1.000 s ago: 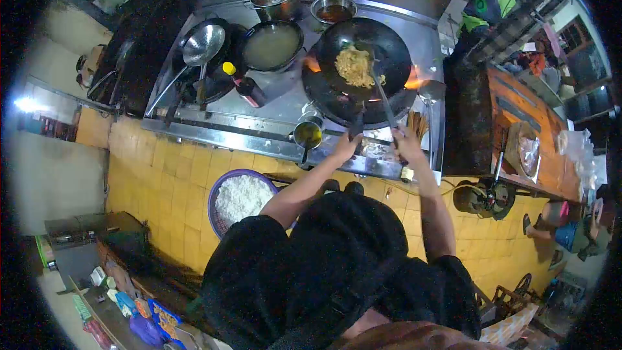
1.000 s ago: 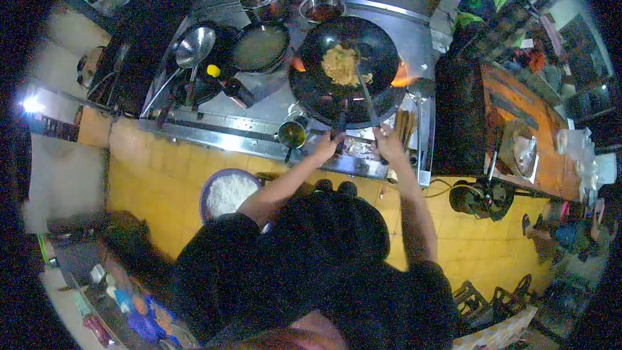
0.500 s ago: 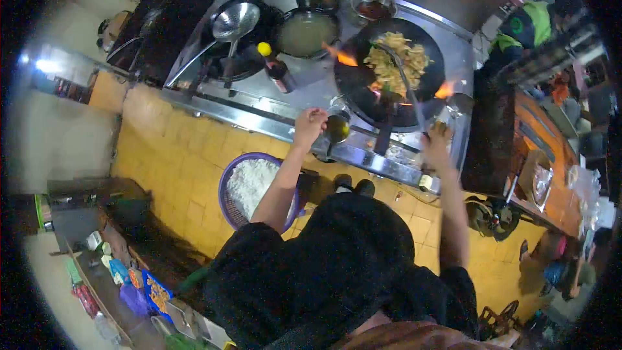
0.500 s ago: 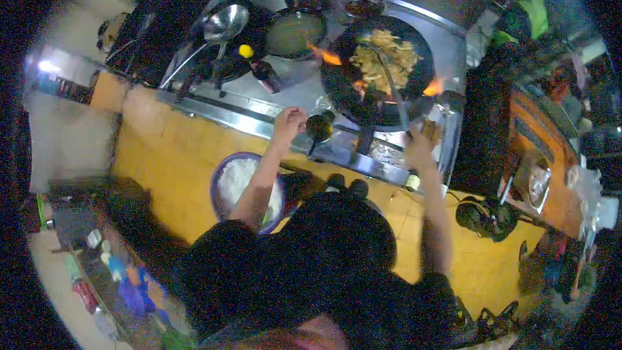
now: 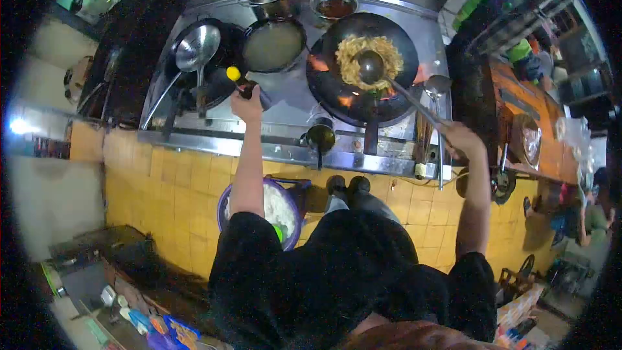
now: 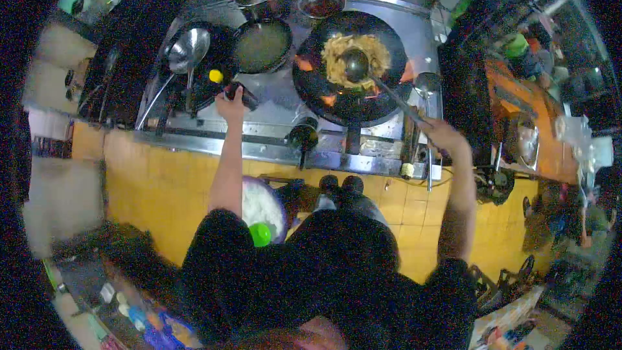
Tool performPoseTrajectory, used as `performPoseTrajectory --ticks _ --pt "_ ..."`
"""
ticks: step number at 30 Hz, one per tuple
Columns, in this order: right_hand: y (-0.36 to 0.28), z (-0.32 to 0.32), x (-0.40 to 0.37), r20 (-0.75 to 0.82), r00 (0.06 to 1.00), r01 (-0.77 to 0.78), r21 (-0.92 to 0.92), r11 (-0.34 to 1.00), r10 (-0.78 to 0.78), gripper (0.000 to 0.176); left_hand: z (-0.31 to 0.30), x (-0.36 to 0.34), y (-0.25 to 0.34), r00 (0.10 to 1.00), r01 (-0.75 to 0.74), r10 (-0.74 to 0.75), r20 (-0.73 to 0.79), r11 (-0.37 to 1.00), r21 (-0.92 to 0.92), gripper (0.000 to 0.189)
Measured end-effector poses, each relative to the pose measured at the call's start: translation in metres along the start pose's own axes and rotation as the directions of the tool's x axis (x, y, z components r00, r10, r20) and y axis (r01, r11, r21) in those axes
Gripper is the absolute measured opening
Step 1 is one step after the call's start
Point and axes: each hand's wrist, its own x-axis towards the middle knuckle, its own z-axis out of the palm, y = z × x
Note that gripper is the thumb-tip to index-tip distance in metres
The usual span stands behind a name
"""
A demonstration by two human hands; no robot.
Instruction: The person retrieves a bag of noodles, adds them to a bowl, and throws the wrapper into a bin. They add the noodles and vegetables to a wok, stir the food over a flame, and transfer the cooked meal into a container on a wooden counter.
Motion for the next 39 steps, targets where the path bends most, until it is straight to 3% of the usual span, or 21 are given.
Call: performPoseTrajectory --ticks 2,5,7,8,9,11,15,16,17,18,19,21,23,26,28,29,30,33,35,37,39 --pt "0.009 -0.018 -0.003 -0.062 0.994 0.084 -0.068 0.994 -0.089 0.031 0.021 0.008 -0.021 0.999 0.041 -0.034 0.034 0.979 -0.199 0.049" --pt "0.032 0.039 0.079 -0.207 0.903 0.075 -0.787 0.613 -0.376 0.029 0.012 0.004 0.008 0.996 -0.031 0.030 -0.086 0.999 -0.009 0.046" --pt "0.044 0.104 0.128 -0.510 0.459 -0.036 -0.829 0.558 -0.728 0.026 0.024 0.009 -0.003 0.996 -0.008 0.008 -0.089 1.000 0.002 0.046" --pt "0.045 0.097 0.119 -0.526 0.460 -0.050 -0.820 0.571 -0.716 0.026 0.029 0.012 -0.010 0.995 0.022 -0.019 -0.098 0.999 0.024 0.047" --pt "0.039 0.081 0.098 -0.387 0.665 0.211 -0.723 0.657 -0.639 0.027 0.029 0.012 -0.012 0.988 -0.081 0.097 -0.117 0.988 0.133 0.048" --pt "-0.001 0.023 0.047 0.028 0.970 0.213 -0.578 0.787 -0.242 0.032 0.026 0.019 -0.003 0.997 0.015 -0.012 -0.072 0.999 0.038 0.050" --pt "-0.017 0.003 0.008 -0.213 0.973 0.037 -0.254 0.966 -0.093 0.031 0.048 0.032 -0.034 0.999 -0.007 0.012 0.041 0.992 -0.125 0.051" --pt "-0.025 0.011 0.001 -0.329 0.944 -0.014 -0.073 0.997 -0.010 0.030 0.051 0.036 -0.040 1.000 -0.015 0.014 0.022 1.000 0.026 0.050" --pt "0.024 0.054 0.066 -0.581 0.736 0.089 -0.424 0.901 -0.346 0.029 0.054 0.036 -0.038 1.000 -0.019 0.020 -0.002 0.984 0.175 0.049" --pt "0.048 0.088 0.116 -0.560 0.432 0.040 -0.771 0.636 -0.707 0.028 0.055 0.034 -0.031 0.996 -0.087 0.088 -0.014 0.995 0.045 0.046" --pt "0.012 0.096 0.091 -0.403 0.839 0.107 -0.538 0.836 -0.366 0.028 0.053 0.036 -0.023 0.988 -0.155 0.153 -0.034 0.985 -0.080 0.044" --pt "0.019 0.093 0.088 -0.455 0.823 0.211 -0.310 0.927 -0.339 0.039 0.055 0.042 0.002 0.997 -0.053 0.050 0.063 0.998 0.043 0.035" --pt "0.024 0.044 0.044 -0.272 0.899 0.249 -0.323 0.913 -0.342 0.033 0.055 0.049 0.010 0.937 -0.233 0.212 0.279 0.971 0.045 0.028" --pt "-0.016 0.004 -0.008 -0.272 0.960 -0.040 -0.383 0.923 -0.072 0.031 0.055 0.059 0.049 0.850 -0.399 0.290 0.440 0.899 0.178 0.029" --pt "0.006 0.040 0.027 -0.586 0.751 0.047 -0.411 0.910 -0.304 0.027 0.049 0.065 0.099 0.788 -0.465 0.244 0.565 0.837 0.288 0.033" --pt "0.022 0.071 0.054 -0.644 0.525 0.156 -0.570 0.807 -0.556 0.026 0.046 0.067 0.123 0.734 -0.474 0.174 0.657 0.823 0.312 0.036" --pt "0.028 0.101 0.081 -0.519 0.581 -0.168 -0.830 0.532 -0.627 0.027 0.051 0.070 0.134 0.702 -0.549 0.222 0.676 0.775 0.315 0.037" --pt "0.018 0.092 0.089 -0.438 0.858 0.205 -0.189 0.960 -0.269 0.033 0.058 0.069 0.196 0.607 -0.660 0.225 0.762 0.677 0.326 0.039" --pt "0.037 0.048 0.068 -0.314 0.833 0.358 -0.321 0.877 -0.455 0.033 0.067 0.069 0.227 0.549 -0.700 0.170 0.818 0.628 0.339 0.039" --pt "0.015 0.009 0.018 -0.231 0.900 0.281 -0.338 0.898 -0.369 0.031 0.080 0.070 0.243 0.421 -0.849 0.269 0.867 0.452 0.272 0.035" --pt "-0.007 0.012 -0.015 -0.535 0.821 0.020 -0.326 0.945 -0.202 0.032 0.093 0.068 0.270 0.408 -0.873 0.255 0.877 0.390 0.292 0.032"
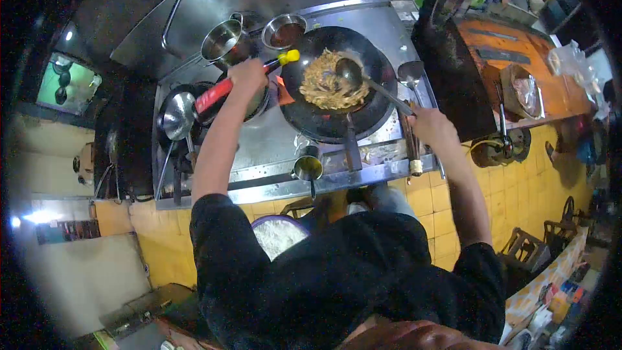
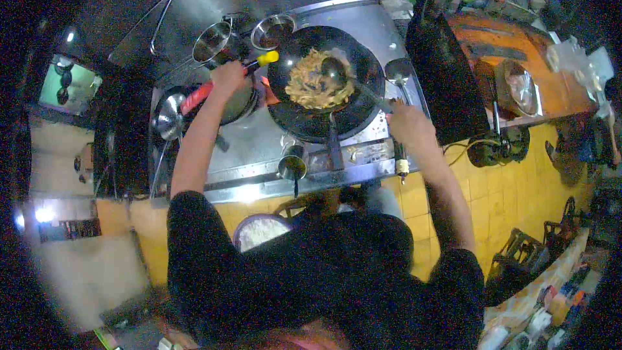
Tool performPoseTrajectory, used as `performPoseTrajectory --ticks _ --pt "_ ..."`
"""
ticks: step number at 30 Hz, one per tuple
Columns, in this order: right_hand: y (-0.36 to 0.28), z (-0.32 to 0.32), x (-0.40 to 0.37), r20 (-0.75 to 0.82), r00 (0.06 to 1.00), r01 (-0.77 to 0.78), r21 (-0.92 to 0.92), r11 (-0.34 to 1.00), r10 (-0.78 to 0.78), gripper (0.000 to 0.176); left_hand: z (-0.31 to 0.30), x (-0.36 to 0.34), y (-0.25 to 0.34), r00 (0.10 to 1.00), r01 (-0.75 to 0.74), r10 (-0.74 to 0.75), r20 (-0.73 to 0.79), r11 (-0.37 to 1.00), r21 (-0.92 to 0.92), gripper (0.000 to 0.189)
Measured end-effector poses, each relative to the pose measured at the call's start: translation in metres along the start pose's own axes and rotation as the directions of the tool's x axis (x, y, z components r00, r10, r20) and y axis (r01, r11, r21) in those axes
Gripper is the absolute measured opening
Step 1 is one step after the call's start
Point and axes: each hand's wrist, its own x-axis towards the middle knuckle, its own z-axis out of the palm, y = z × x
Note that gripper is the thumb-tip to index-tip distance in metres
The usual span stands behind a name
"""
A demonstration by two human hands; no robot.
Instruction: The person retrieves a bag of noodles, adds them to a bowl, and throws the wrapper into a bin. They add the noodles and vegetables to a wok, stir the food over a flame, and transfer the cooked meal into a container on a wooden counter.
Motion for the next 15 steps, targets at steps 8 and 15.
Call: performPoseTrajectory --ticks 8,15 --pt "0.023 0.036 0.006 0.088 0.953 0.288 0.028 0.957 -0.289 0.027 -0.004 0.053 0.055 0.995 -0.086 0.103 0.005 0.808 0.583 0.019" --pt "0.013 0.102 0.018 -0.040 0.971 0.238 0.005 0.971 -0.238 0.028 0.011 0.033 0.025 0.981 0.068 -0.056 0.185 0.996 -0.062 0.039"
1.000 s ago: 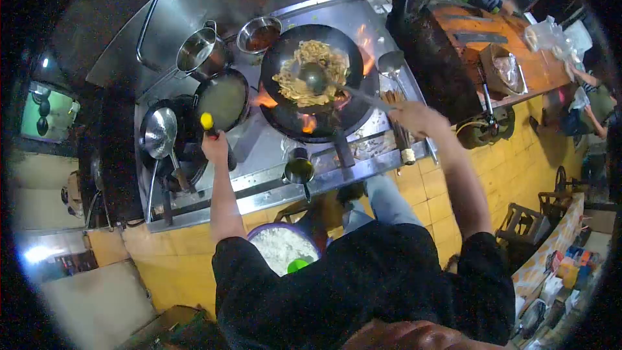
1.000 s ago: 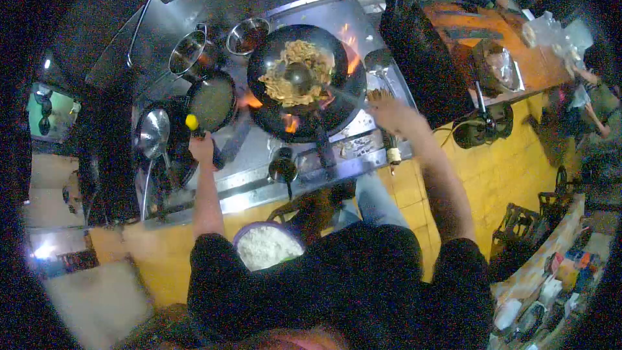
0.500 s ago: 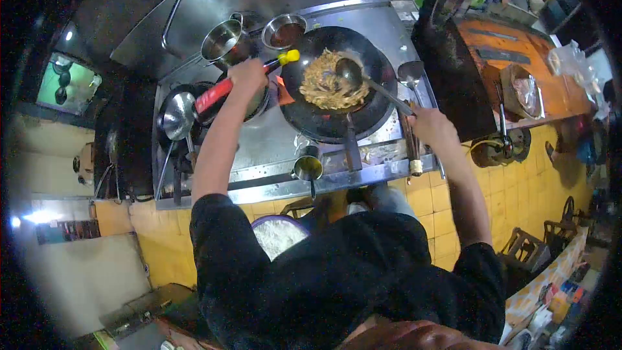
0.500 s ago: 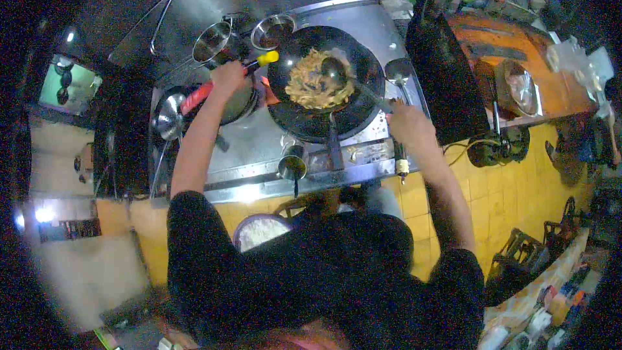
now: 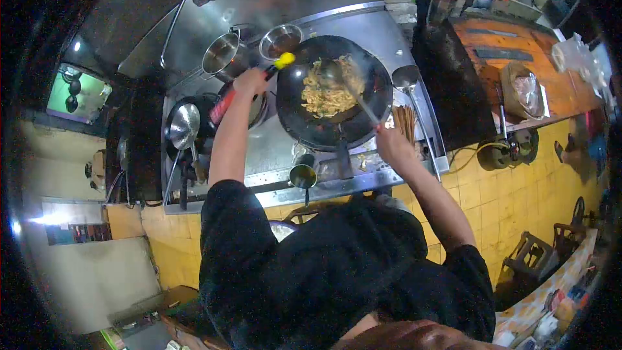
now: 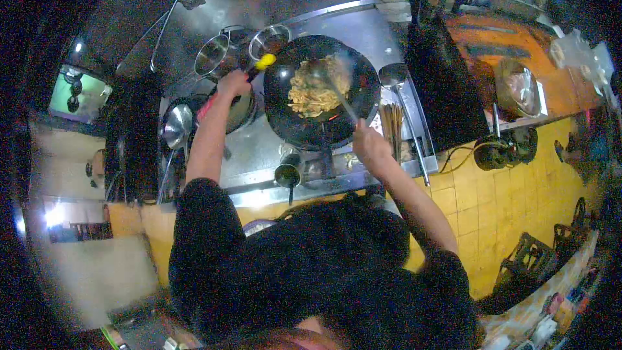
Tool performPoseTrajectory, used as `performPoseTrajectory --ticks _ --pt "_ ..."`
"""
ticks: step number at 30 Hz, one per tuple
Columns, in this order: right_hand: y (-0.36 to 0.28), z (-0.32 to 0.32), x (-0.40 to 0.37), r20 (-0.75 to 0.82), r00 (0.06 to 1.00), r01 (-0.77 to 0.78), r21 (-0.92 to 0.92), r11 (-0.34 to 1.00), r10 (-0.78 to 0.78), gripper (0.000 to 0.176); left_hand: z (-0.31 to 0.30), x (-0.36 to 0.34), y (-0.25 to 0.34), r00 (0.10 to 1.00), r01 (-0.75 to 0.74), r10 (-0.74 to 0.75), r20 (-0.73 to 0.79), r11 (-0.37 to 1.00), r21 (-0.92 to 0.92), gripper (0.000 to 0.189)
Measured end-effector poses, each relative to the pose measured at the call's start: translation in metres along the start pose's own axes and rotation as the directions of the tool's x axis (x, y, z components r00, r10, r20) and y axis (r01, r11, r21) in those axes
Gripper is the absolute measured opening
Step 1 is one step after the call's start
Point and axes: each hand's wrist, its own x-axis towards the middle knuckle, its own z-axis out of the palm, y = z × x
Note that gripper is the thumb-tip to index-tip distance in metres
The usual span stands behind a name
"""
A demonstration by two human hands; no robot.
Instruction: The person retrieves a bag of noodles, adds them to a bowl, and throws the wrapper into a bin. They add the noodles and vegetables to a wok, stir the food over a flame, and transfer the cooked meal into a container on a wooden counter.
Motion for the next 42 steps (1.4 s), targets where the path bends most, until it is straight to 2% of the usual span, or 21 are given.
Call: performPoseTrajectory --ticks 4,5,7,11,15,16,17,19,22,23,24,25,26,29,30,31,33,36,38,40,42 --pt "0.054 0.002 0.010 0.090 0.975 0.190 0.150 0.970 -0.205 0.024 0.089 -0.024 -0.072 0.917 -0.008 -0.199 -0.347 0.859 -0.512 0.037" --pt "0.062 -0.023 0.011 0.271 0.958 0.073 0.099 0.992 -0.098 0.027 0.118 -0.032 -0.093 0.874 -0.031 -0.255 -0.414 0.820 -0.572 0.034" --pt "0.024 -0.096 -0.017 0.147 0.988 -0.041 -0.059 0.997 0.049 0.029 0.165 -0.057 -0.117 0.792 -0.120 -0.477 -0.382 0.492 -0.862 0.026" --pt "-0.001 -0.006 -0.001 -0.268 0.963 -0.002 -0.011 1.000 -0.001 0.025 0.205 -0.111 -0.119 0.618 -0.081 -0.658 -0.431 0.492 -0.867 0.023" --pt "0.035 0.031 0.021 -0.142 0.959 0.258 0.085 0.962 -0.245 0.027 0.231 -0.124 -0.115 0.320 -0.096 -0.819 -0.476 0.472 -0.877 0.029" --pt "0.049 0.005 0.027 0.023 0.943 0.333 -0.032 0.942 -0.332 0.030 0.229 -0.132 -0.117 0.422 0.010 -0.845 -0.328 0.366 -0.931 0.039" --pt "0.027 -0.064 0.021 0.268 0.958 0.090 0.043 0.995 -0.098 0.028 0.232 -0.135 -0.123 0.423 0.010 -0.845 -0.326 0.365 -0.931 0.039" --pt "0.005 -0.104 0.011 0.202 0.965 -0.156 -0.058 0.986 0.164 0.029 0.243 -0.134 -0.138 0.485 0.115 -0.844 -0.228 0.320 -0.940 0.049" --pt "0.010 -0.008 0.027 -0.126 0.988 0.036 -0.351 0.936 -0.086 0.025 0.262 -0.130 -0.140 0.472 0.165 -0.842 -0.261 0.375 -0.912 0.056" --pt "0.004 0.009 0.029 -0.053 0.999 -0.001 -0.222 0.975 -0.011 0.026 0.277 -0.127 -0.140 0.486 -0.132 -0.781 -0.391 0.377 -0.917 0.062" --pt "-0.002 0.027 0.031 0.022 0.998 -0.062 -0.093 0.994 0.064 0.027 0.258 -0.143 -0.127 0.509 0.286 -0.775 -0.375 0.563 -0.775 0.074" --pt "-0.009 0.043 0.033 0.096 0.986 -0.141 0.023 0.990 0.138 0.027 0.268 -0.148 -0.103 0.223 0.456 -0.739 -0.635 0.655 -0.602 0.073" --pt "0.008 0.031 0.033 0.115 0.993 -0.044 0.145 0.988 0.027 0.029 0.263 -0.162 -0.074 0.225 0.397 -0.806 -0.547 0.588 -0.704 0.061" --pt "0.039 -0.061 0.025 0.299 0.954 -0.017 0.044 0.999 0.003 0.032 0.231 -0.222 0.056 0.767 -0.291 -0.295 -0.570 0.632 -0.718 0.033" --pt "0.032 -0.093 0.022 0.422 0.906 0.065 -0.064 0.996 -0.032 0.032 0.190 -0.244 0.102 0.965 0.034 -0.201 -0.165 0.725 -0.687 0.041" --pt "0.034 -0.078 0.020 0.423 0.906 0.066 -0.076 0.995 -0.028 0.032 0.182 -0.247 0.131 0.990 0.057 0.072 0.122 0.586 -0.808 0.051" --pt "0.047 0.003 0.016 -0.225 0.965 0.060 -0.309 0.949 -0.134 0.032 0.223 -0.223 0.165 0.909 0.402 0.108 0.403 0.032 -0.915 0.047" --pt "0.041 0.063 0.022 -0.188 0.961 0.119 -0.386 0.915 -0.205 0.029 0.215 -0.207 0.186 0.724 0.655 0.610 0.323 -0.460 -0.599 0.026" --pt "0.036 -0.004 -0.007 0.016 0.942 0.334 -0.113 0.936 -0.335 0.025 0.214 -0.213 0.207 0.782 0.618 0.507 0.364 -0.554 -0.557 0.021" --pt "0.028 -0.075 -0.039 0.041 0.988 0.155 -0.104 0.982 -0.152 0.026 0.155 -0.243 0.221 0.830 0.538 0.318 0.459 -0.672 -0.508 0.014" --pt "0.021 -0.116 -0.066 0.060 0.983 0.180 -0.214 0.960 -0.171 0.027 0.070 -0.283 0.207 0.799 0.596 0.498 0.336 -0.730 -0.336 0.016"
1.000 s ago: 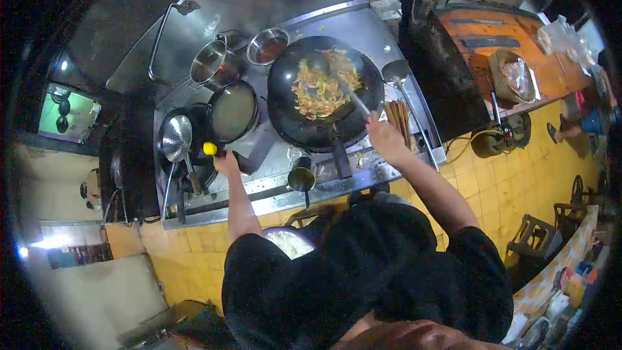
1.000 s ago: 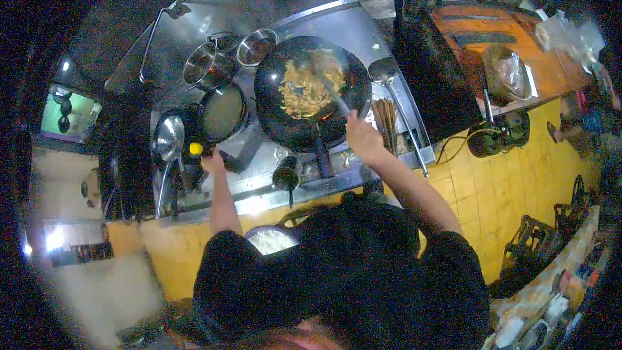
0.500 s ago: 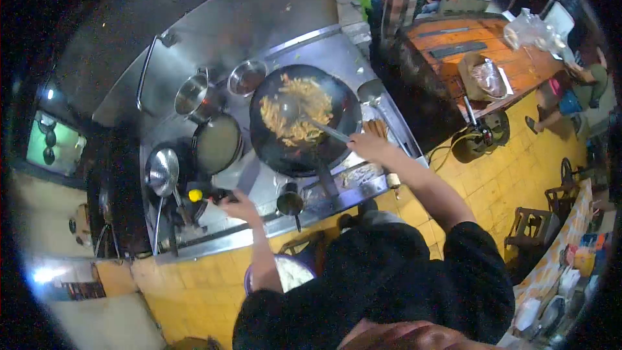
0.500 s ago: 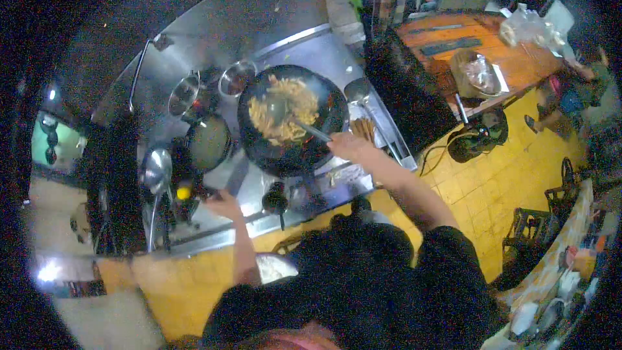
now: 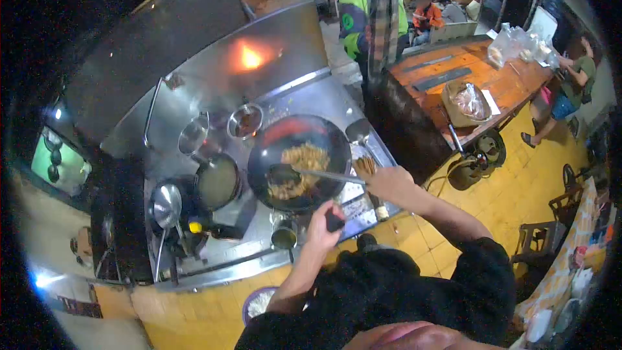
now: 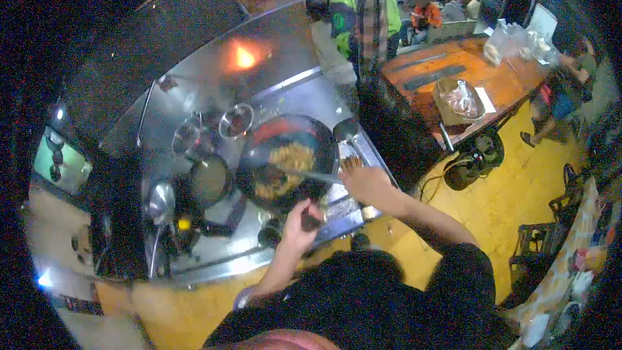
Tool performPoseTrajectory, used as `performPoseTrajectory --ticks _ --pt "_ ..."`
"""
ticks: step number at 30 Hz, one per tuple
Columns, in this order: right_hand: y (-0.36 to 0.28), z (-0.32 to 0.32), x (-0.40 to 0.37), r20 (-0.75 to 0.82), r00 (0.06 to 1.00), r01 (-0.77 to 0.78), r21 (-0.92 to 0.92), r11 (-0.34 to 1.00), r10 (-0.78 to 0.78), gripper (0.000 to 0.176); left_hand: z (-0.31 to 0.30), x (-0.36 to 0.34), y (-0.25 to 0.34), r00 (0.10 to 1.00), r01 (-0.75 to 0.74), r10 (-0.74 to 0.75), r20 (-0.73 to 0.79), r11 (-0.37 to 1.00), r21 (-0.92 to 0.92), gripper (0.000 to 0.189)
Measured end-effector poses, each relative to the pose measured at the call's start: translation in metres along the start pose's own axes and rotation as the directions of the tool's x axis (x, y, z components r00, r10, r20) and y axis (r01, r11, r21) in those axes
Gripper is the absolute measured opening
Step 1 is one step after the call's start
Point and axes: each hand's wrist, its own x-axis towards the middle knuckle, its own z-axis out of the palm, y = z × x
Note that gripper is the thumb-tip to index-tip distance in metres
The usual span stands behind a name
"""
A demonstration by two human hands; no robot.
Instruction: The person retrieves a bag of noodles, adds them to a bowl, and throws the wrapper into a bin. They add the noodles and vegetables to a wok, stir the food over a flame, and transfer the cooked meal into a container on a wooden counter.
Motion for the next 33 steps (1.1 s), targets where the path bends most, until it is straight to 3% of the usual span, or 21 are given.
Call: performPoseTrajectory --ticks 1,3,4,5,7,9,11,13,15,16,19,20,21,23,24,27,28,29,31,32,33 --pt "0.003 -0.009 -0.008 0.052 0.999 0.023 -0.120 0.992 -0.017 0.028 0.007 -0.012 0.008 0.996 0.055 -0.056 0.076 0.998 0.019 0.016" --pt "0.007 -0.001 -0.022 0.055 0.997 0.055 -0.094 0.994 -0.050 0.029 -0.010 0.001 0.019 0.994 0.104 -0.103 -0.027 0.994 0.045 0.017" --pt "0.009 0.005 -0.029 0.058 0.993 0.105 -0.070 0.992 -0.101 0.031 -0.029 0.011 0.022 0.997 0.044 -0.052 0.048 0.987 0.156 0.016" --pt "0.010 0.010 -0.033 0.068 0.993 0.099 -0.068 0.993 -0.095 0.031 -0.069 0.033 0.020 0.997 0.037 -0.018 -0.071 0.962 0.272 0.015" --pt "0.006 0.020 -0.035 -0.008 0.998 0.064 0.030 0.998 -0.064 0.033 -0.137 0.068 0.004 0.988 -0.024 0.070 -0.139 0.950 0.311 0.014" --pt "-0.002 0.016 -0.035 0.054 0.998 0.013 -0.001 1.000 -0.013 0.035 -0.089 0.014 -0.026 0.975 -0.062 0.135 -0.176 0.927 0.369 0.017" --pt "-0.007 0.020 -0.032 0.110 0.991 -0.076 0.017 0.997 0.073 0.036 -0.052 -0.023 -0.023 0.990 0.143 -0.139 -0.033 0.957 0.253 0.017" --pt "-0.006 0.033 -0.034 0.170 0.983 -0.068 0.027 0.997 0.063 0.038 -0.037 -0.025 -0.011 0.998 0.052 -0.035 -0.045 0.874 0.483 0.017" --pt "-0.005 0.056 -0.041 0.024 0.998 -0.062 -0.040 0.997 0.063 0.040 -0.082 0.022 0.011 0.997 0.057 -0.037 -0.068 0.944 0.326 0.023" --pt "-0.006 0.057 -0.043 0.057 0.992 -0.109 0.002 0.994 0.109 0.043 -0.112 0.044 0.013 0.997 -0.061 0.074 -0.023 0.936 0.345 0.024" --pt "0.001 0.072 -0.035 0.125 0.963 -0.258 0.168 0.951 0.239 0.045 -0.090 0.006 -0.009 0.992 -0.127 0.114 0.056 0.901 0.414 0.016" --pt "0.009 0.084 -0.029 0.176 0.948 -0.305 0.272 0.913 0.264 0.047 -0.085 -0.008 -0.014 0.999 0.050 -0.046 -0.022 0.964 0.263 0.012" --pt "0.017 0.094 -0.021 0.153 0.943 -0.328 0.275 0.904 0.296 0.047 -0.070 -0.028 -0.019 0.989 0.135 -0.147 0.015 0.942 0.306 0.012" --pt "0.029 0.109 -0.014 0.239 0.966 -0.199 0.426 0.882 0.103 0.055 -0.066 -0.032 -0.028 0.979 0.200 -0.183 -0.092 0.950 0.240 0.017" --pt "0.025 0.106 -0.016 0.183 0.980 -0.157 0.477 0.865 0.077 0.058 -0.070 -0.023 -0.029 0.976 0.216 -0.201 -0.084 0.943 0.254 0.017" --pt "0.011 0.136 -0.016 0.012 1.000 -0.010 0.652 0.758 0.003 0.058 -0.116 0.041 -0.022 0.979 -0.096 0.170 -0.115 0.873 0.477 0.018" --pt "0.004 0.139 -0.017 0.071 0.997 -0.062 0.682 0.729 0.018 0.057 -0.122 0.052 -0.017 0.974 -0.116 0.199 -0.109 0.850 0.514 0.017" --pt "0.002 0.122 -0.027 0.085 0.994 -0.006 0.698 0.716 -0.075 0.056 -0.126 0.063 -0.014 0.969 -0.137 0.227 -0.100 0.826 0.547 0.016" --pt "0.006 0.169 -0.045 -0.050 0.998 0.018 0.839 0.544 0.044 0.053 -0.157 0.098 -0.003 0.986 -0.148 0.164 -0.003 0.895 0.421 0.014" --pt "0.016 0.176 -0.056 -0.094 0.995 0.066 0.817 0.573 0.018 0.050 -0.192 0.129 0.006 0.985 -0.166 0.164 0.050 0.834 0.525 0.016" --pt "0.024 0.166 -0.075 -0.097 0.995 0.061 0.817 0.573 0.032 0.050 -0.175 0.120 0.004 0.986 -0.161 0.154 0.057 0.831 0.532 0.016"
